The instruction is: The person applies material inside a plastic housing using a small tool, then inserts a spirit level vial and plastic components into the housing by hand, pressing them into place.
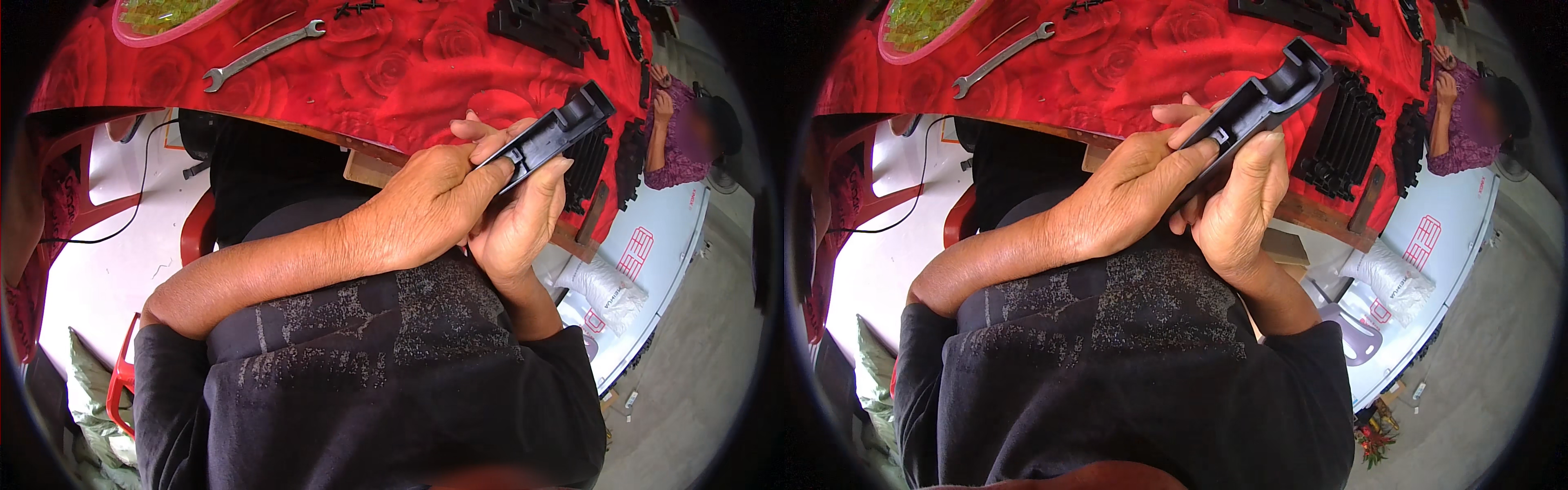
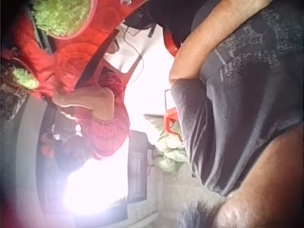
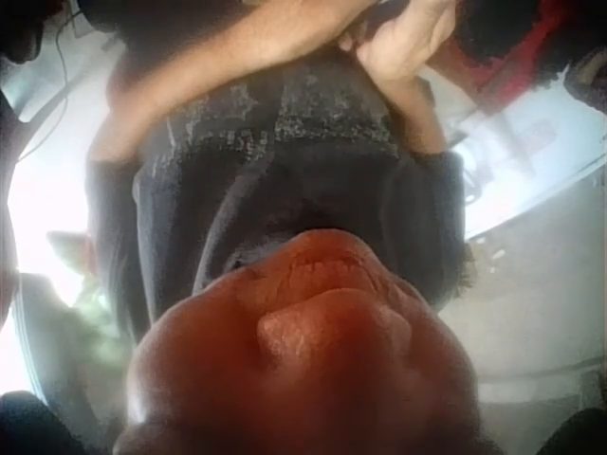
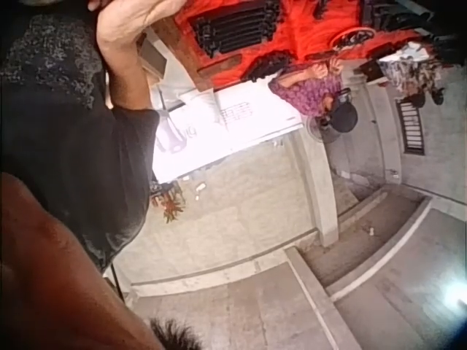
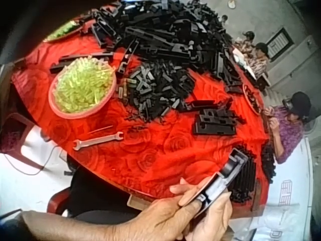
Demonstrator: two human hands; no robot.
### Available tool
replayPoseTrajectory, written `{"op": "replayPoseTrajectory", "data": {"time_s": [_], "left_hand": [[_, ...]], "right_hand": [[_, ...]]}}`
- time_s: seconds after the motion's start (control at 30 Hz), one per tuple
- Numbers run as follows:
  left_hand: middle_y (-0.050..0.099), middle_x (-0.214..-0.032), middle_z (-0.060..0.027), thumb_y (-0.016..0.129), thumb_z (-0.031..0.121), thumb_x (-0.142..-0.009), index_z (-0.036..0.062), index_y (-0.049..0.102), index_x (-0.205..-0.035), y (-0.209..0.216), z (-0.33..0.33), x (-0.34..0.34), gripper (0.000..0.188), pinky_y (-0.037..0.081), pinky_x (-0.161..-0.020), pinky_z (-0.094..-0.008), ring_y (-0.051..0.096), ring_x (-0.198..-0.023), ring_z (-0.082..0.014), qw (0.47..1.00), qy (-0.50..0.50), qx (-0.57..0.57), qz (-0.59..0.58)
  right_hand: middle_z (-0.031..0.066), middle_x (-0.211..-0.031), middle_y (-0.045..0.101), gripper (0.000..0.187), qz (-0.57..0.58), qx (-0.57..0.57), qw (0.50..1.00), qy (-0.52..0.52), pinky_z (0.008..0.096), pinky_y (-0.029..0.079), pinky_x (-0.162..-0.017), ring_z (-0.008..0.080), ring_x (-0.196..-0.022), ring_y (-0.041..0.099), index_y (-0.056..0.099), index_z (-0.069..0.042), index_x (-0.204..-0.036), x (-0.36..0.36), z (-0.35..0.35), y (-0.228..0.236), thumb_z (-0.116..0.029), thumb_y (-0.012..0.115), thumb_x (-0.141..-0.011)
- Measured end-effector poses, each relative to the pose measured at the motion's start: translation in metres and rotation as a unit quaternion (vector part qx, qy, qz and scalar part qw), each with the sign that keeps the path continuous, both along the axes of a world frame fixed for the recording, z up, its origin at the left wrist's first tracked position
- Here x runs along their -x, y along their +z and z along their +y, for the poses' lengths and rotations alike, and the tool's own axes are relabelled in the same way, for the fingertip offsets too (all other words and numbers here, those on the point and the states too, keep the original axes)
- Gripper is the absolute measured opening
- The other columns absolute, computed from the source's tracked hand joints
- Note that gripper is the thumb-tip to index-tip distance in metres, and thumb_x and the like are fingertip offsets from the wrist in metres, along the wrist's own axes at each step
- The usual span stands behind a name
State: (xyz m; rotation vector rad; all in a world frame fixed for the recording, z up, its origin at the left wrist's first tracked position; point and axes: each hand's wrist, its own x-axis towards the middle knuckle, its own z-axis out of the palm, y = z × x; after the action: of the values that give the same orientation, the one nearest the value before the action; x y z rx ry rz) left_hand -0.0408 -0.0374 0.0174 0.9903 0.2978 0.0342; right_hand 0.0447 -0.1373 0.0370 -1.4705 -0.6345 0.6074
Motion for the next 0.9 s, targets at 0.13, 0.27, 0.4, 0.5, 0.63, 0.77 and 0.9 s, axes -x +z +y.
{"op": "replayPoseTrajectory", "data": {"time_s": [0.13,0.27,0.4,0.5,0.63,0.77,0.9], "left_hand": [[0.064,-0.063,-0.0128,0.048,0.033,-0.106,-0.0077,0.065,-0.090,0.002,0.002,0.000,0.047,0.053,-0.058,-0.0340,0.067,-0.063,-0.0191,1.000,-0.005,0.002,0.000],[0.065,-0.075,-0.0037,0.046,0.031,-0.111,-0.0038,0.064,-0.104,0.002,0.005,-0.001,0.039,0.050,-0.057,-0.0212,0.063,-0.065,-0.0088,0.999,-0.029,0.020,-0.007],[0.065,-0.074,-0.0047,0.046,0.029,-0.111,-0.0045,0.065,-0.101,0.001,0.008,-0.002,0.040,0.050,-0.057,-0.0219,0.063,-0.065,-0.0094,1.000,-0.024,0.012,-0.009],[0.064,-0.073,-0.0051,0.045,0.029,-0.111,-0.0044,0.064,-0.100,0.001,0.008,-0.002,0.040,0.050,-0.057,-0.0227,0.062,-0.064,-0.0099,0.999,-0.026,0.016,-0.018],[0.064,-0.073,-0.0051,0.043,0.028,-0.111,-0.0038,0.064,-0.098,0.002,0.010,-0.002,0.041,0.049,-0.057,-0.0232,0.061,-0.064,-0.0104,1.000,-0.024,0.007,-0.013],[0.063,-0.073,-0.0047,0.041,0.027,-0.111,-0.0036,0.064,-0.098,0.001,0.012,-0.002,0.040,0.049,-0.058,-0.0238,0.061,-0.063,-0.0106,0.999,-0.032,0.009,-0.021],[0.062,-0.072,-0.0044,0.038,0.025,-0.110,-0.0028,0.063,-0.095,0.003,0.015,-0.002,0.041,0.048,-0.057,-0.0243,0.060,-0.063,-0.0104,0.998,-0.049,0.018,-0.022]], "right_hand": [[0.0144,-0.094,0.062,0.060,0.005,0.003,1.000,0.004,0.0505,0.045,-0.098,0.0333,-0.094,0.067,0.048,0.002,-0.118,0.000,-0.001,0.002,-0.052,0.023,-0.111],[0.0158,-0.097,0.063,0.060,0.010,0.008,1.000,0.011,0.0466,0.046,-0.091,0.0306,-0.089,0.066,0.048,0.002,-0.118,0.000,0.001,0.003,-0.053,0.023,-0.111],[0.0172,-0.101,0.063,0.061,0.017,0.012,1.000,0.017,0.0428,0.047,-0.084,0.0280,-0.085,0.066,0.048,0.002,-0.118,-0.001,0.002,0.003,-0.053,0.024,-0.111],[0.0183,-0.104,0.063,0.061,0.020,0.017,0.999,0.019,0.0399,0.048,-0.079,0.0260,-0.081,0.065,0.048,0.003,-0.119,0.000,0.003,0.005,-0.053,0.025,-0.111],[0.0197,-0.108,0.063,0.062,0.028,0.021,0.999,0.024,0.0360,0.049,-0.072,0.0233,-0.077,0.065,0.048,0.003,-0.119,-0.003,0.003,0.004,-0.054,0.025,-0.110],[0.0211,-0.111,0.064,0.062,0.035,0.026,0.999,0.029,0.0322,0.050,-0.066,0.0207,-0.072,0.064,0.048,0.003,-0.119,-0.004,0.003,0.005,-0.054,0.026,-0.110],[0.0225,-0.115,0.064,0.062,0.042,0.030,0.998,0.034,0.0283,0.051,-0.059,0.0181,-0.067,0.064,0.048,0.004,-0.120,-0.003,0.001,0.007,-0.054,0.027,-0.110]]}}
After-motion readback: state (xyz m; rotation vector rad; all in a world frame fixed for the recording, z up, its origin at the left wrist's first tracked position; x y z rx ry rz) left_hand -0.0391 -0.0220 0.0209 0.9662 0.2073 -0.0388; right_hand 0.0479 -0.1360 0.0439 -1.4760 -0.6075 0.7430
